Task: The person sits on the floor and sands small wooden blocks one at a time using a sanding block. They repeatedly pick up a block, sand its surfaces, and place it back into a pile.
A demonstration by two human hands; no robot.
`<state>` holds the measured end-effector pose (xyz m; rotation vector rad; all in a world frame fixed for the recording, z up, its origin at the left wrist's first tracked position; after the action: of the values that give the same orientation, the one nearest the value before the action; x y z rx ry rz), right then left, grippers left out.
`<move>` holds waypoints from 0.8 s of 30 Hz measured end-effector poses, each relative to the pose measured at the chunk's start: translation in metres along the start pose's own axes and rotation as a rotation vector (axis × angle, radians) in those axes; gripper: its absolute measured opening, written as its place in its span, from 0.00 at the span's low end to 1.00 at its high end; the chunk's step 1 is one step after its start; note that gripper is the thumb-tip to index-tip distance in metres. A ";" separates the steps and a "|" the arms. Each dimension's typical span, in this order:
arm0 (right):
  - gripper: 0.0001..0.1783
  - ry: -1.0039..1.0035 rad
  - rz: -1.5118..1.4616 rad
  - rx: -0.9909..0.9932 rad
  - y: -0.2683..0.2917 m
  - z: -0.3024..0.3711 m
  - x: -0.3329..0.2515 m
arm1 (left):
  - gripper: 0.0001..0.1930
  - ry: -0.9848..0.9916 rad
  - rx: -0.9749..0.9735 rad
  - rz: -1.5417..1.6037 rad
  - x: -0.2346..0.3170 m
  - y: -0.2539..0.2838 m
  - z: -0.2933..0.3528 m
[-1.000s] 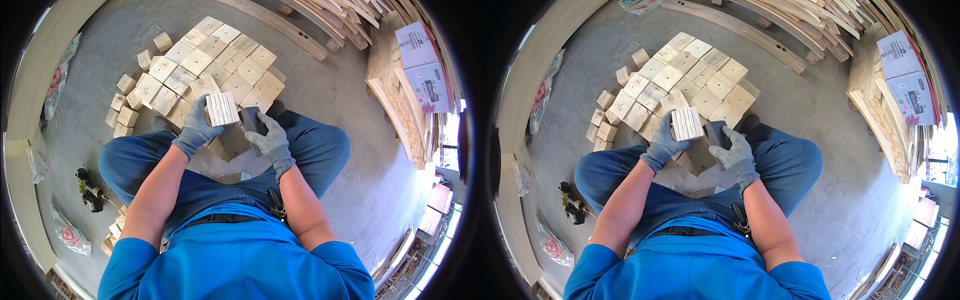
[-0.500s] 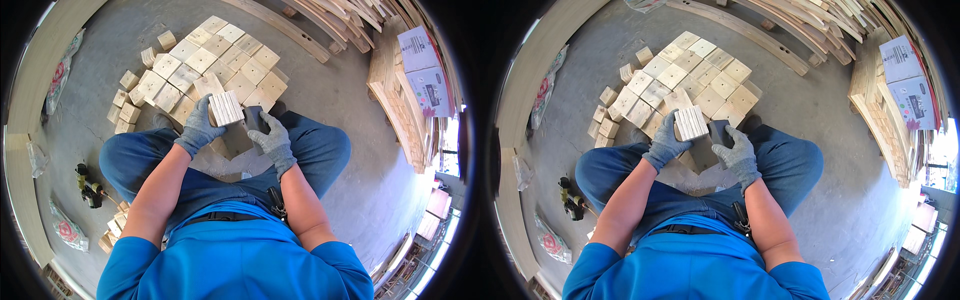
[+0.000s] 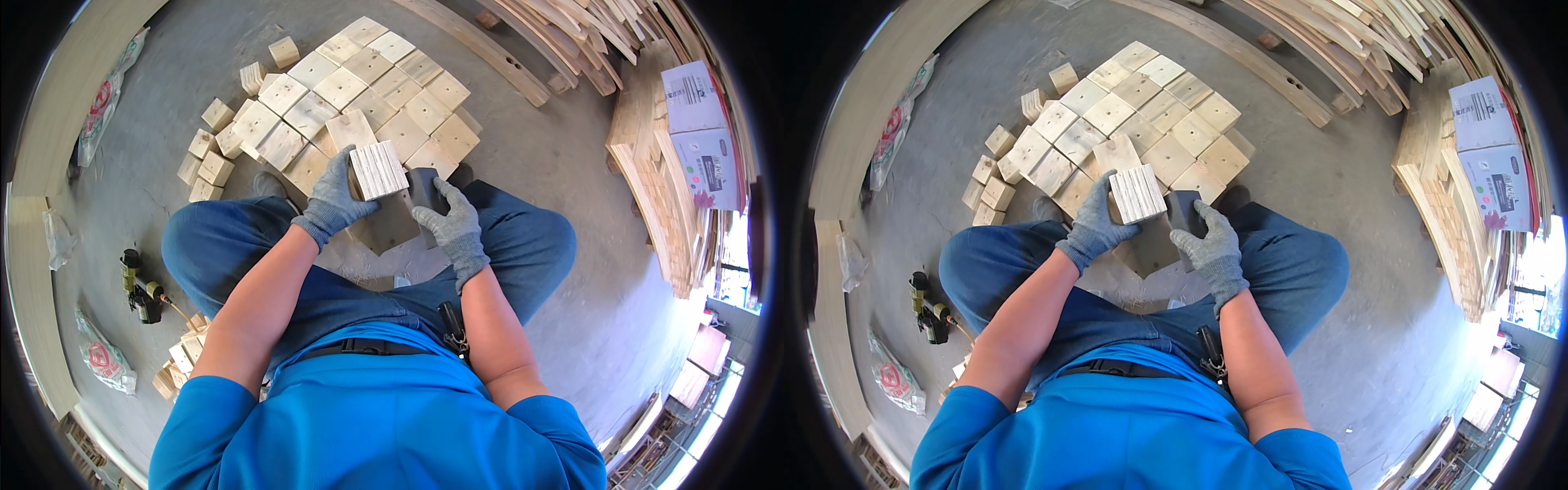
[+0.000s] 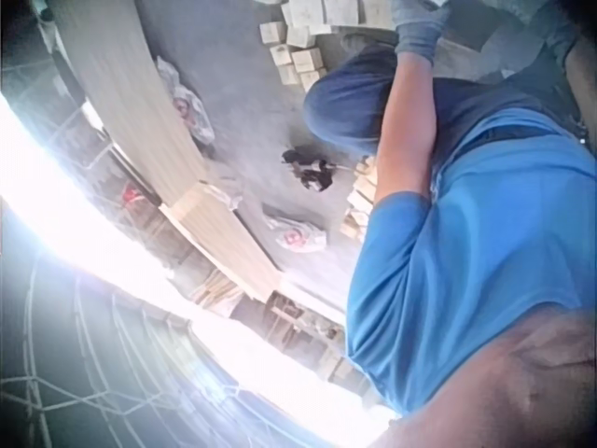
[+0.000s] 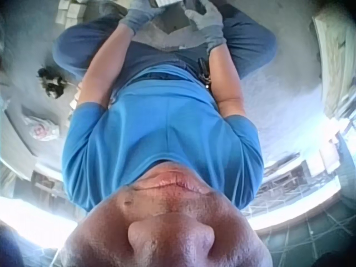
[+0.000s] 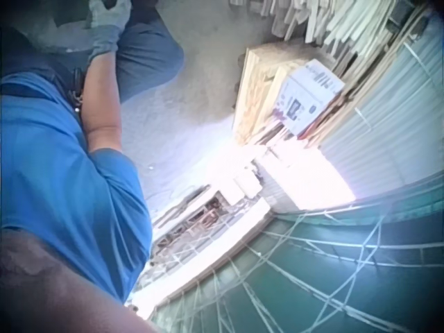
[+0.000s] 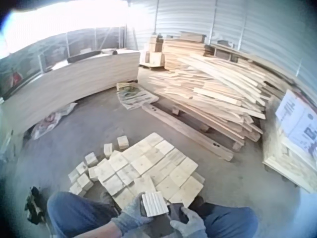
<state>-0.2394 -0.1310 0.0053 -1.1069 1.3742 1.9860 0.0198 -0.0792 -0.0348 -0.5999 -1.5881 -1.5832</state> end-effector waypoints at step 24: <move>0.45 -0.106 -0.103 0.030 0.010 -0.001 0.001 | 0.58 -0.023 0.076 0.035 0.007 0.006 0.001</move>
<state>-0.2475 -0.1362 0.0095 -1.0228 1.2626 1.9163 0.0204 -0.0786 -0.0259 -0.6030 -1.6386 -1.4883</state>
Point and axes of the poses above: each hand's wrist, its own z-axis away from the middle knuckle, its own y-axis out of the back of the hand, x = y × z, the point moved 9 cm from there along -z, towards the middle knuckle, and after that the axes turned 4 degrees about -z, right-handed, at the moved point
